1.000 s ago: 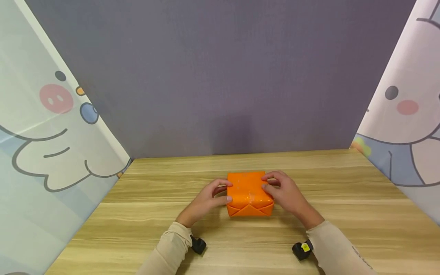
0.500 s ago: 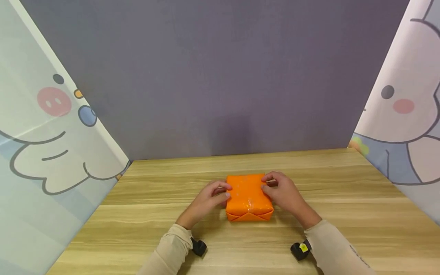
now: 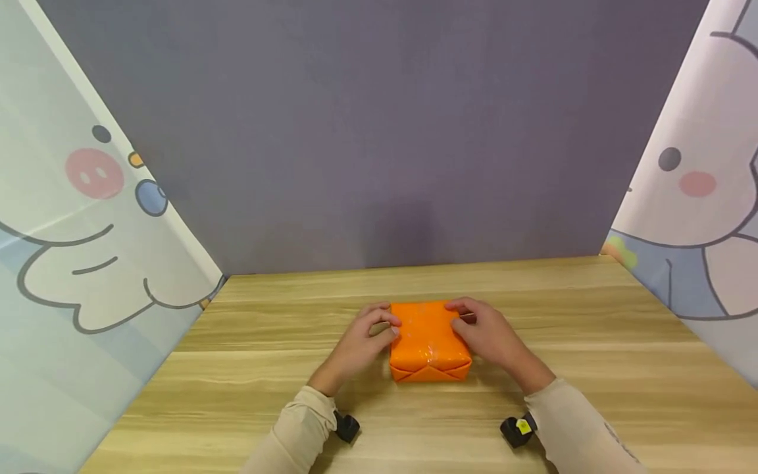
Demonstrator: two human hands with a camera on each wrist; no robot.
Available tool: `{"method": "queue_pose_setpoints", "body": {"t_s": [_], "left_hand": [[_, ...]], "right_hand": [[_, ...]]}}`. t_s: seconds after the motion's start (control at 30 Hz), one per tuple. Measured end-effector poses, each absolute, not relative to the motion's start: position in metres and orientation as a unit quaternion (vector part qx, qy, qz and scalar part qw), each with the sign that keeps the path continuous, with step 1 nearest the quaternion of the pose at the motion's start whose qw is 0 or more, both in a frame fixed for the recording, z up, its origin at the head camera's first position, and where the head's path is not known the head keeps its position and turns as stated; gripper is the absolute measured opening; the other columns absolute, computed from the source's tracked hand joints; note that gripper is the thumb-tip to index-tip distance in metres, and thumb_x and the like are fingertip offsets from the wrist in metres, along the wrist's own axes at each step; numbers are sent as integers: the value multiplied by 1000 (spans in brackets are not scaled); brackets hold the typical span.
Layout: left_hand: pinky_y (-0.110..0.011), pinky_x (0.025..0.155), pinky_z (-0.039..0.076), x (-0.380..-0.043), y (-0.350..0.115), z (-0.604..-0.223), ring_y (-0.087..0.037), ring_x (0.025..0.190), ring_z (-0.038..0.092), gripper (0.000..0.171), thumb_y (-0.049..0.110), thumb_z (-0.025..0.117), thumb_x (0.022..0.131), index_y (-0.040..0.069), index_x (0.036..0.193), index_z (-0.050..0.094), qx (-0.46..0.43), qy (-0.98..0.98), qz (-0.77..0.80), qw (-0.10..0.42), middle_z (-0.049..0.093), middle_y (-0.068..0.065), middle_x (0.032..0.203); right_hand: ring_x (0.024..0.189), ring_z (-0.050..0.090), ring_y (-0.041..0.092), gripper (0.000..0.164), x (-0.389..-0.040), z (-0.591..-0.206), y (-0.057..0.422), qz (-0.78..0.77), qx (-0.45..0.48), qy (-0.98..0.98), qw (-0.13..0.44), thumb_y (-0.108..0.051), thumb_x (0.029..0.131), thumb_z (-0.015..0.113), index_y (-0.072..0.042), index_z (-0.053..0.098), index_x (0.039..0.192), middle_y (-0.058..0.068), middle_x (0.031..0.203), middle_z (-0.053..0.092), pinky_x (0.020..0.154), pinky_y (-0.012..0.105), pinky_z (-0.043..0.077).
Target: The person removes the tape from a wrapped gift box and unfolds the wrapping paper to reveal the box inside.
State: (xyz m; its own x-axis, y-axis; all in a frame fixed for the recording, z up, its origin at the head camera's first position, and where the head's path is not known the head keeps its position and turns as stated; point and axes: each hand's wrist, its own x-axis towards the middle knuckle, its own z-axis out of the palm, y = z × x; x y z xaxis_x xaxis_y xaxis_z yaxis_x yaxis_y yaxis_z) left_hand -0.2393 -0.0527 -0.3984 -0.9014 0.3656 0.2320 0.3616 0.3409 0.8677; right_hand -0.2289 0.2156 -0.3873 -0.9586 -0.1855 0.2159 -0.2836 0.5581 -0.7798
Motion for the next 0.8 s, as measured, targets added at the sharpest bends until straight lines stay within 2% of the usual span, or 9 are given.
{"method": "queue_pose_setpoints", "body": {"t_s": [0.23,0.37,0.6,0.7,0.8], "left_hand": [[-46,109,39,-239,-54,-392,-21,136,43,12,29,66,97,22,104,71,226,834,503,-3,49,-2,141],[-44,106,42,-240,-51,-389,-20,133,46,13,28,66,97,22,104,74,227,845,484,-9,53,-2,135],[-36,87,51,-240,-41,-381,-20,102,62,10,30,69,94,21,92,70,181,876,444,-42,54,-1,116],[-34,78,50,-239,-34,-379,-18,91,60,16,36,72,91,21,88,66,153,892,422,-59,53,-1,118],[-33,75,47,-238,-27,-378,-17,86,55,22,41,71,92,21,88,64,129,894,424,-67,51,-2,124]], "right_hand": [[115,59,36,45,-228,-384,214,449,141,-882,22,-33,98,67,-4,59,131,17,129,61,91,47,52],[117,57,37,54,-226,-386,214,449,152,-880,6,-34,95,71,-2,54,134,18,130,57,93,48,50],[118,55,41,61,-224,-385,210,470,164,-867,-19,-32,94,72,2,48,138,25,136,51,90,46,52],[119,55,42,62,-225,-384,209,463,163,-871,-19,-35,94,72,1,48,138,25,136,51,92,47,52],[119,54,43,62,-225,-383,212,452,162,-877,-11,-35,94,71,1,48,138,25,135,51,93,51,51]]}}
